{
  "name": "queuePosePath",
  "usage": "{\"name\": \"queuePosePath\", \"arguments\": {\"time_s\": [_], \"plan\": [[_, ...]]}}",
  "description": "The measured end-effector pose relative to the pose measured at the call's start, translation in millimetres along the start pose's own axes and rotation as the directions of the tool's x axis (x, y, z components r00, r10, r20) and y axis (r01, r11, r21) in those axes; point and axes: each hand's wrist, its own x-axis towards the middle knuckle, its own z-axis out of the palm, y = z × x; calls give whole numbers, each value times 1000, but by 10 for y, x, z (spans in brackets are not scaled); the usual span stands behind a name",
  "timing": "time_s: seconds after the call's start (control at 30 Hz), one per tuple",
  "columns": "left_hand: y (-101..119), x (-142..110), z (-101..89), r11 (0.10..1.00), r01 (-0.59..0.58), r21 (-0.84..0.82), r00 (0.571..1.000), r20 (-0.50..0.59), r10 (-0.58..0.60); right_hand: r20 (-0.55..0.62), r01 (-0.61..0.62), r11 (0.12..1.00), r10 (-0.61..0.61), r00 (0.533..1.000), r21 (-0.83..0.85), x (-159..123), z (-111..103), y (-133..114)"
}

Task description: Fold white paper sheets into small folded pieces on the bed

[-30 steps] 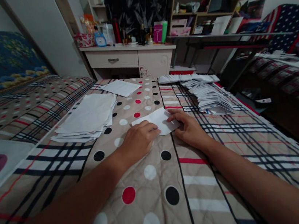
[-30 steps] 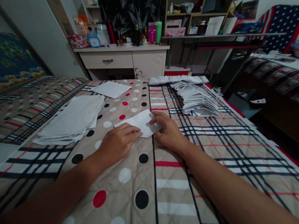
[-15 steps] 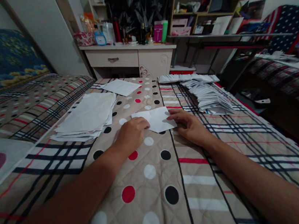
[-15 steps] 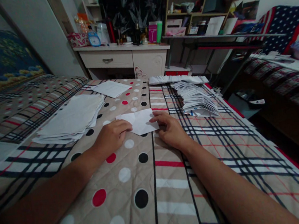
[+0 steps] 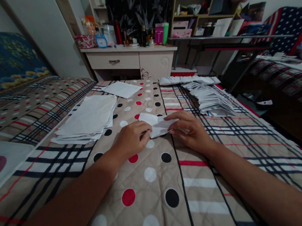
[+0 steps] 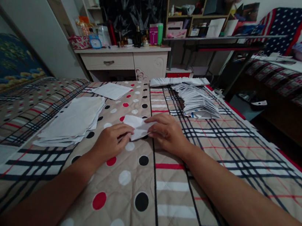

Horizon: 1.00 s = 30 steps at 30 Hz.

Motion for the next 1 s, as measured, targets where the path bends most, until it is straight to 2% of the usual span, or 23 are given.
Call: {"name": "queuePosePath", "arguments": {"time_s": [0.03, 0.1, 0.2, 0.33, 0.5, 0.63, 0.8, 1.0], "plan": [[8, -4, -13, 1000, 9, -28, 1000, -3, -9, 17, -1, 1000, 1, 1000, 12, 3, 4, -43], [22, -9, -30, 996, 23, -81, 1000, -5, -24, 35, -106, 994, 105, 994, 27, 2, 34, -83], [31, -12, -29, 992, 44, -120, 999, -2, -44, 30, -305, 952, 304, 952, 42, 1, 105, -38], [22, -13, 9, 990, 83, -111, 997, 3, -83, 9, -423, 906, 423, 906, -2, 19, 168, 63], [30, -12, 27, 987, 114, -111, 993, 3, -114, 23, -472, 872, 478, 878, -131, 59, 188, 64], [45, -10, 16, 990, 128, -59, 992, 8, -128, 31, -474, 863, 486, 874, -175, 75, 191, 39], [38, -13, 22, 998, 62, 0, 996, 64, -62, 36, -472, 852, 491, 870, -227, 88, 203, 23], [58, -15, 23, 998, -8, 65, 992, 127, 0, 26, -502, 839, 518, 855, -212, 89, 218, 64]]}}
